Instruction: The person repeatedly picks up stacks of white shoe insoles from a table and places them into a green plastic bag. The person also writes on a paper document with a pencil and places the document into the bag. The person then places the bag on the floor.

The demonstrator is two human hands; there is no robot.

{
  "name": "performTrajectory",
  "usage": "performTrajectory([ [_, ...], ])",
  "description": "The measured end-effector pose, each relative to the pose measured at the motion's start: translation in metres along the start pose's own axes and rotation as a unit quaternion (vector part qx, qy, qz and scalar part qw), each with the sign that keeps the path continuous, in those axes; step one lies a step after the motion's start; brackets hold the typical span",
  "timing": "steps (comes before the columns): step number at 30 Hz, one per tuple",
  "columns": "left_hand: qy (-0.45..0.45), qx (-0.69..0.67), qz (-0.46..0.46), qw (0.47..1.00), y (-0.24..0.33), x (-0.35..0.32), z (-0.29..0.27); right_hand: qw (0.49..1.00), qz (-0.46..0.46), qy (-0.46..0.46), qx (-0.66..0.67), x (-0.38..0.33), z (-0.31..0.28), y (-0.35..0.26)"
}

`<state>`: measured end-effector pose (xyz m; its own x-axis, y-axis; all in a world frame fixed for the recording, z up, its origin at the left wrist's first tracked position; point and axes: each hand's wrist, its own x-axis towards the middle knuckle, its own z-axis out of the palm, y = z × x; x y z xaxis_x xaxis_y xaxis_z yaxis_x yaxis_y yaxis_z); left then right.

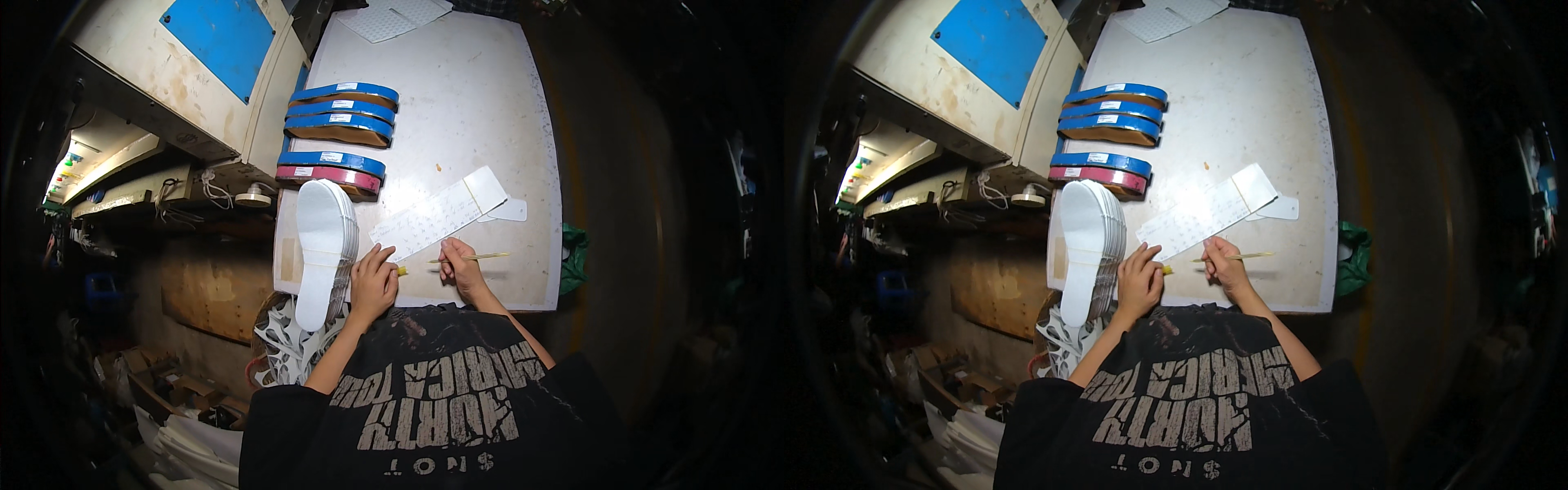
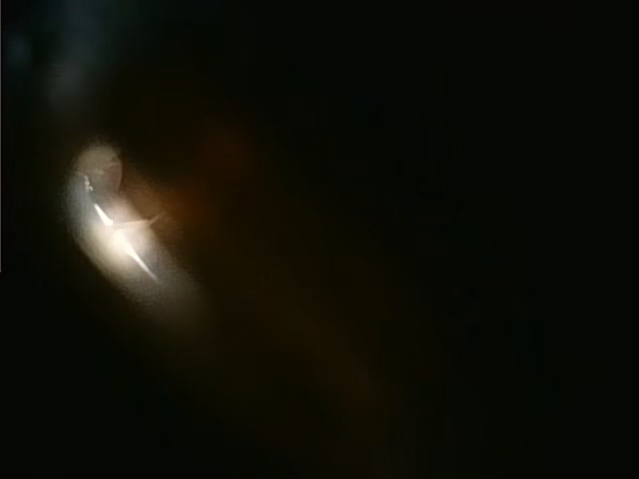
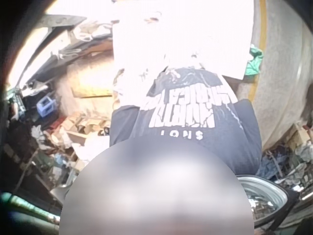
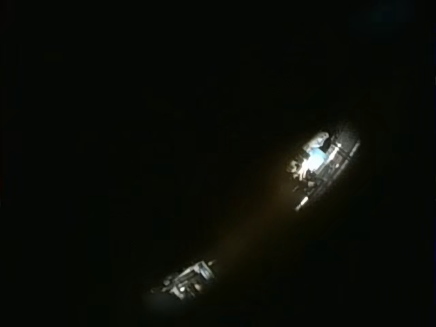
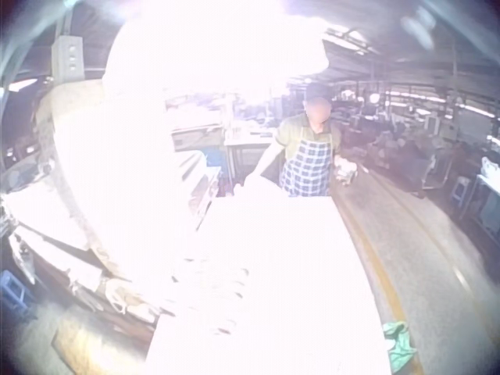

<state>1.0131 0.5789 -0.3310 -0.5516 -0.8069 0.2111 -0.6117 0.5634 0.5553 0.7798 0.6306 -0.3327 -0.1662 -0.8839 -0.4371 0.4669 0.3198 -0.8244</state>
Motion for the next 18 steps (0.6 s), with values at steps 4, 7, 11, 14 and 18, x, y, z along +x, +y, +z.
performTrajectory([
  [4, -0.008, -0.015, -0.006, 1.000, 0.001, 0.000, -0.002, 0.985, -0.072, -0.078, -0.137, 0.003, -0.003, 0.009],
  [7, -0.008, -0.030, -0.004, 1.000, 0.001, 0.000, -0.004, 0.995, -0.024, -0.072, -0.070, 0.006, -0.013, 0.009],
  [11, -0.015, -0.035, -0.006, 0.999, 0.001, 0.000, -0.006, 0.997, -0.029, -0.049, -0.055, 0.007, -0.018, 0.009],
  [14, -0.025, -0.033, -0.015, 0.999, 0.001, -0.001, -0.008, 0.998, -0.032, -0.047, -0.036, 0.005, -0.013, 0.008],
  [18, -0.021, -0.043, -0.013, 0.999, 0.000, 0.000, -0.008, 0.997, -0.035, -0.029, -0.056, 0.004, -0.004, 0.009],
])
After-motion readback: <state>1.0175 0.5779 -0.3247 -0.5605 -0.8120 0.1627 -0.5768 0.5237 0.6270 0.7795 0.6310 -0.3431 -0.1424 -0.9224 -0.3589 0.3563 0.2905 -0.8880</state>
